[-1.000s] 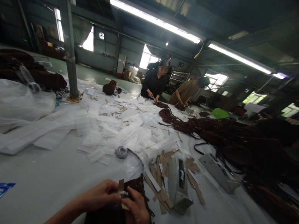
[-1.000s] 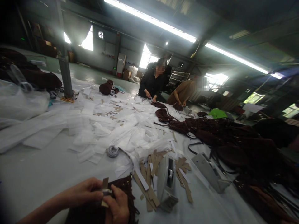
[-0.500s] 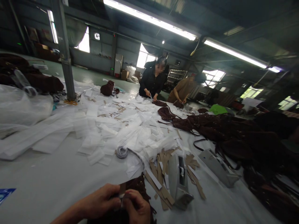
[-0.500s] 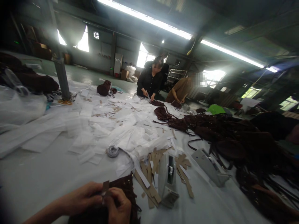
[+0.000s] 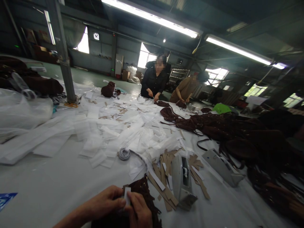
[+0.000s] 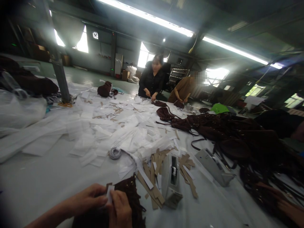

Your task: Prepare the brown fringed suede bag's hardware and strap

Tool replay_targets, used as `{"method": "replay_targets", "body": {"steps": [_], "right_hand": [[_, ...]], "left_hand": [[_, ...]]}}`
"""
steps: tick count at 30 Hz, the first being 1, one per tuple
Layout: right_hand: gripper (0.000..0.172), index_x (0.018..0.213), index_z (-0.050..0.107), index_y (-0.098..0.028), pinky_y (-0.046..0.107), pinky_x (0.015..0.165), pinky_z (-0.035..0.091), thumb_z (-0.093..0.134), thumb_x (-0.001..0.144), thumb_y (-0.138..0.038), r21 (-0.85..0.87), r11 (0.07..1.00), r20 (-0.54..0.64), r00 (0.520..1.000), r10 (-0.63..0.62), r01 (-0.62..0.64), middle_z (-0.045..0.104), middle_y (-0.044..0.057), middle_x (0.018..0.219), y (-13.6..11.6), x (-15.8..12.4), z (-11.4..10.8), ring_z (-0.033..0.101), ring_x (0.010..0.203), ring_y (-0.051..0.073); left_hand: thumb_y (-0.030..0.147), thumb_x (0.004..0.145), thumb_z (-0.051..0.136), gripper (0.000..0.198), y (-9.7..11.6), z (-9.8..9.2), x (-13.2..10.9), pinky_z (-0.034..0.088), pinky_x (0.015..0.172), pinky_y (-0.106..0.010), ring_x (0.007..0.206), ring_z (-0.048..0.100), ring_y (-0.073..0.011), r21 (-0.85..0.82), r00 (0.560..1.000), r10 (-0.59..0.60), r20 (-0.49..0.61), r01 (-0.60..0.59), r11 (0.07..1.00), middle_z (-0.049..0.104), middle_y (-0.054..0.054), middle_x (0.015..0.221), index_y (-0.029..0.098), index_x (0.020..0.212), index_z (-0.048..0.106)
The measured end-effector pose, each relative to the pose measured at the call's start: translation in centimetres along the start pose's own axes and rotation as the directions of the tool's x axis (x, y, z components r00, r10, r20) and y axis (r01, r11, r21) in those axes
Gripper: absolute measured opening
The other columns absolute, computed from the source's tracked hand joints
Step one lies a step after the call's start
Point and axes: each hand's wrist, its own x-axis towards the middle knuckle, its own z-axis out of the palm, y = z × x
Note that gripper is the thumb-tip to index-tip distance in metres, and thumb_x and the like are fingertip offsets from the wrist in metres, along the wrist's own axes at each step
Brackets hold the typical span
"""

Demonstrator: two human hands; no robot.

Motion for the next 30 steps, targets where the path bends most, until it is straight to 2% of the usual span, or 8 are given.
{"method": "replay_targets", "body": {"steps": [2, 5, 9, 12, 17, 23, 26, 30], "right_hand": [[0.039, 0.129, 0.053, -0.026, 0.030, 0.087, 0.052, 0.044, 0.093, -0.040, -0.078, 0.992, 0.073, 0.993, -0.094, 0.100, 0.065, 0.009, 0.107, 0.1, -0.1, -0.4, 0.063, 0.098, 0.021], [0.044, 0.133, 0.048, -0.025, 0.030, 0.083, 0.054, 0.033, 0.096, -0.043, -0.132, 0.987, 0.065, 0.994, -0.088, 0.096, 0.063, 0.009, 0.100, 0.4, -0.3, -0.1, 0.063, 0.093, 0.020], [0.043, 0.128, 0.053, -0.024, 0.029, 0.078, 0.054, 0.031, 0.097, -0.043, -0.185, 0.978, 0.045, 0.995, -0.090, 0.097, 0.061, 0.009, 0.093, 0.7, -0.5, 0.8, 0.062, 0.086, 0.019], [0.038, 0.121, 0.056, -0.023, 0.030, 0.076, 0.054, 0.032, 0.097, -0.041, -0.219, 0.971, 0.053, 0.995, -0.085, 0.095, 0.061, 0.008, 0.091, 0.6, -0.4, 1.0, 0.061, 0.084, 0.019], [0.019, 0.106, 0.056, -0.021, 0.035, 0.079, 0.053, 0.043, 0.092, -0.021, -0.246, 0.966, 0.222, 0.975, -0.022, 0.078, 0.061, 0.007, 0.094, -0.5, 0.6, -0.2, 0.060, 0.087, 0.021], [0.027, 0.098, 0.058, -0.020, 0.040, 0.082, 0.053, 0.060, 0.075, -0.006, -0.335, 0.942, 0.457, 0.872, 0.176, -0.014, 0.061, 0.007, 0.097, -2.8, 3.0, -1.8, 0.059, 0.092, 0.025], [0.026, 0.096, 0.059, -0.021, 0.039, 0.083, 0.052, 0.062, 0.074, -0.009, -0.330, 0.944, 0.481, 0.856, 0.192, -0.026, 0.062, 0.006, 0.096, -3.3, 3.6, -2.2, 0.059, 0.093, 0.025], [0.029, 0.095, 0.060, -0.021, 0.037, 0.081, 0.052, 0.068, 0.070, -0.008, -0.312, 0.949, 0.461, 0.868, 0.185, -0.037, 0.062, 0.005, 0.093, -2.7, 3.5, -2.3, 0.060, 0.092, 0.024]], "left_hand": [[0.065, 0.076, 0.053, 0.051, 0.3, 0.1, 0.0, 0.037, 0.057, -0.023, 0.064, 0.039, -0.0134, -0.007, 1.000, 0.010, 0.005, -0.010, 1.000, 0.050, 0.001, 0.068, 0.015, 0.077, 0.062], [0.062, 0.077, 0.054, 0.047, 0.6, 0.2, 0.1, 0.036, 0.059, -0.023, 0.064, 0.040, -0.0128, -0.019, 1.000, 0.025, 0.009, -0.025, 1.000, 0.050, 0.001, 0.067, 0.015, 0.074, 0.060], [0.061, 0.081, 0.043, 0.048, -0.4, 0.3, 0.8, 0.030, 0.049, -0.022, 0.053, 0.036, -0.0103, -0.076, 0.985, -0.135, -0.107, 0.127, 0.989, 0.044, 0.003, 0.060, 0.017, 0.068, 0.053], [0.055, 0.080, 0.037, 0.042, -1.7, 0.3, 1.9, 0.025, 0.044, -0.023, 0.047, 0.032, -0.0100, -0.008, 0.956, -0.205, -0.209, 0.208, 0.978, 0.037, 0.005, 0.053, 0.020, 0.059, 0.043], [0.045, 0.080, 0.037, 0.037, -3.1, 0.2, 2.9, 0.020, 0.045, -0.025, 0.047, 0.026, -0.0099, 0.149, 0.951, -0.155, -0.267, 0.200, 0.969, 0.027, 0.007, 0.049, 0.021, 0.052, 0.035], [0.042, 0.086, 0.033, 0.041, -3.1, 0.5, 2.7, 0.025, 0.051, -0.026, 0.051, 0.034, -0.0119, 0.306, 0.964, -0.068, -0.258, 0.148, 0.941, 0.037, 0.005, 0.051, 0.020, 0.052, 0.040], [0.041, 0.089, 0.032, 0.040, -3.0, 0.8, 2.5, 0.029, 0.058, -0.027, 0.056, 0.040, -0.0138, 0.376, 0.961, -0.023, -0.276, 0.129, 0.917, 0.048, 0.002, 0.058, 0.020, 0.056, 0.042], [0.041, 0.092, 0.029, 0.042, -3.2, 1.1, 2.6, 0.032, 0.062, -0.029, 0.060, 0.044, -0.0158, 0.420, 0.941, -0.006, -0.337, 0.156, 0.894, 0.054, -0.002, 0.061, 0.020, 0.058, 0.045]]}}
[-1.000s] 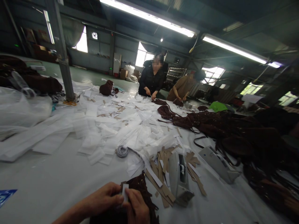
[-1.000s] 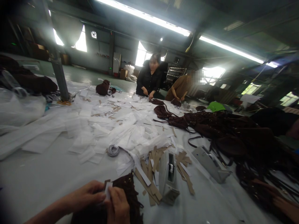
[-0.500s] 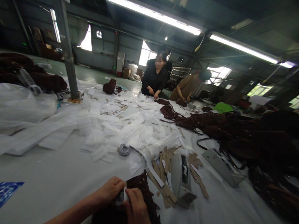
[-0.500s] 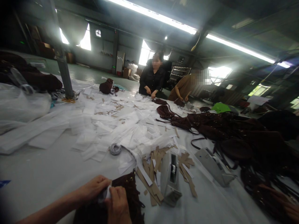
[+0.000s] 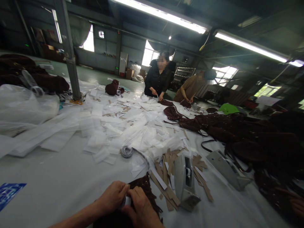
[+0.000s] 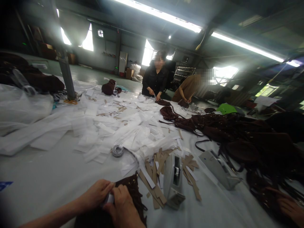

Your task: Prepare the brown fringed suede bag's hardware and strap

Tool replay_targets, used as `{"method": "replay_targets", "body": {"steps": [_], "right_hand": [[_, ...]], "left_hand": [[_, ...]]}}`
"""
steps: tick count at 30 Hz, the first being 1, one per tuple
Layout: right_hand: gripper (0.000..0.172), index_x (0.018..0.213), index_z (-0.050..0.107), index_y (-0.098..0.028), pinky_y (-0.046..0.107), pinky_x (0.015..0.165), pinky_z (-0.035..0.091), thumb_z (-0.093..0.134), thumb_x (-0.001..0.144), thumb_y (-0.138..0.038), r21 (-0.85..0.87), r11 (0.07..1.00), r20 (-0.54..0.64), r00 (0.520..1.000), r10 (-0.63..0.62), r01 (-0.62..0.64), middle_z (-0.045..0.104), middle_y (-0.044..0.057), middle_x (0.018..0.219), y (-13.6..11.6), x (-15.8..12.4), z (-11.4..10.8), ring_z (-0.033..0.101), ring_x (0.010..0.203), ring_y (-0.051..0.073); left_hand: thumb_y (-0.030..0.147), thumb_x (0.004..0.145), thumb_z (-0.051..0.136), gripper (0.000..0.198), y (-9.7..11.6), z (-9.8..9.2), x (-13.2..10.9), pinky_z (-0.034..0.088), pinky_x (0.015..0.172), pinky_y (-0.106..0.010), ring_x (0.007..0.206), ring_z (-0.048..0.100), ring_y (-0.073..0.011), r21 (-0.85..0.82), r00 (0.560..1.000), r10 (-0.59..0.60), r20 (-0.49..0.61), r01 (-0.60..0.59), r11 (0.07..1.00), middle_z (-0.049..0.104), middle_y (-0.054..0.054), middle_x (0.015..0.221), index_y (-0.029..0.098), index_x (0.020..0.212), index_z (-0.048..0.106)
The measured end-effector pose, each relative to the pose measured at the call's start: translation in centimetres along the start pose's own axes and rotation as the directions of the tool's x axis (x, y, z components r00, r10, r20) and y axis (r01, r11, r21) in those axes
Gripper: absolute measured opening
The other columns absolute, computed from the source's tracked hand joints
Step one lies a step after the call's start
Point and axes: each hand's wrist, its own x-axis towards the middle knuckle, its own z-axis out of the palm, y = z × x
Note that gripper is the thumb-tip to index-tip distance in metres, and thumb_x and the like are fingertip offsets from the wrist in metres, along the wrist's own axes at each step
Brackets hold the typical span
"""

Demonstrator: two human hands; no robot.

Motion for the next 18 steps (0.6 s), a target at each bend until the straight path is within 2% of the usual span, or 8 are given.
{"method": "replay_targets", "body": {"steps": [3, 7, 9, 11, 13, 15, 16, 18], "right_hand": [[0.033, 0.097, 0.061, -0.022, 0.033, 0.081, 0.051, 0.070, 0.068, -0.008, 0.045, 0.997, -0.032, 0.998, -0.053, 0.055, 0.063, 0.004, 0.094, 0.6, 0.0, 0.4, 0.061, 0.091, 0.023], [0.040, 0.105, 0.060, -0.023, 0.030, 0.085, 0.049, 0.073, 0.068, -0.011, 0.081, 0.994, 0.020, 0.997, -0.069, 0.068, 0.063, 0.003, 0.102, 0.6, 0.4, 0.3, 0.058, 0.097, 0.021], [0.042, 0.108, 0.059, -0.020, 0.033, 0.087, 0.048, 0.074, 0.069, -0.014, -0.002, 0.998, 0.033, 0.997, -0.064, 0.064, 0.063, 0.005, 0.104, 0.6, 0.7, 0.5, 0.058, 0.098, 0.022], [0.045, 0.111, 0.059, -0.016, 0.038, 0.086, 0.049, 0.075, 0.069, -0.018, -0.166, 0.981, 0.014, 0.995, -0.095, 0.096, 0.064, 0.008, 0.100, 1.1, 1.1, 1.3, 0.058, 0.094, 0.026], [0.048, 0.112, 0.059, -0.013, 0.041, 0.081, 0.051, 0.077, 0.068, -0.021, -0.341, 0.930, -0.056, 0.985, -0.166, 0.137, 0.065, 0.010, 0.093, 2.0, 1.4, 2.8, 0.058, 0.087, 0.027], [0.052, 0.112, 0.059, -0.013, 0.039, 0.072, 0.052, 0.079, 0.065, -0.024, -0.464, 0.873, -0.165, 0.953, -0.253, 0.152, 0.065, 0.009, 0.086, 3.2, 1.5, 4.5, 0.057, 0.078, 0.026], [0.051, 0.111, 0.060, -0.015, 0.038, 0.067, 0.052, 0.079, 0.065, -0.026, -0.507, 0.850, -0.233, 0.926, -0.297, 0.145, 0.064, 0.008, 0.082, 3.8, 1.5, 5.2, 0.056, 0.073, 0.025], [0.043, 0.108, 0.061, -0.018, 0.034, 0.056, 0.049, 0.075, 0.068, -0.029, -0.572, 0.809, -0.332, 0.864, -0.380, 0.136, 0.062, 0.005, 0.073, 4.8, 1.6, 5.9, 0.054, 0.064, 0.022]], "left_hand": [[0.041, 0.091, 0.030, 0.044, -0.1, 0.3, 0.2, 0.032, 0.061, -0.028, 0.058, 0.047, -0.0158, -0.016, 1.000, -0.009, -0.016, 0.009, 1.000, 0.056, -0.001, 0.060, 0.020, 0.056, 0.045], [0.040, 0.091, 0.036, 0.044, -0.2, 0.5, 0.7, 0.032, 0.058, -0.028, 0.055, 0.046, -0.0144, -0.116, 1.000, -0.003, -0.027, 0.000, 0.993, 0.052, 0.001, 0.055, 0.019, 0.054, 0.047], [0.041, 0.090, 0.042, 0.045, -0.5, 0.5, 0.9, 0.034, 0.058, -0.028, 0.055, 0.046, -0.0136, -0.196, 0.997, -0.059, -0.046, 0.049, 0.979, 0.050, 0.002, 0.053, 0.017, 0.053, 0.049], [0.042, 0.089, 0.049, 0.039, -0.9, 0.4, 1.0, 0.040, 0.059, -0.028, 0.058, 0.051, -0.0135, -0.262, 0.990, -0.125, -0.061, 0.104, 0.959, 0.054, 0.002, 0.060, 0.015, 0.061, 0.056], [0.041, 0.088, 0.054, 0.030, -1.2, 0.1, 0.8, 0.048, 0.064, -0.030, 0.068, 0.058, -0.0151, -0.300, 0.983, -0.165, -0.076, 0.136, 0.944, 0.061, 0.000, 0.078, 0.014, 0.081, 0.061], [0.040, 0.089, 0.055, 0.028, -1.2, -0.2, 0.4, 0.052, 0.069, -0.033, 0.078, 0.061, -0.0172, -0.339, 0.980, -0.184, -0.081, 0.147, 0.929, 0.063, -0.003, 0.094, 0.014, 0.098, 0.061], [0.039, 0.089, 0.054, 0.028, -1.1, -0.3, 0.3, 0.053, 0.070, -0.034, 0.080, 0.062, -0.0174, -0.349, 0.980, -0.180, -0.082, 0.141, 0.926, 0.063, -0.003, 0.097, 0.014, 0.102, 0.060], [0.039, 0.087, 0.057, 0.026, -0.9, -0.4, 0.1, 0.052, 0.068, -0.032, 0.075, 0.061, -0.0160, -0.424, 0.982, -0.173, -0.077, 0.124, 0.897, 0.064, -0.002, 0.089, 0.014, 0.093, 0.062]]}}
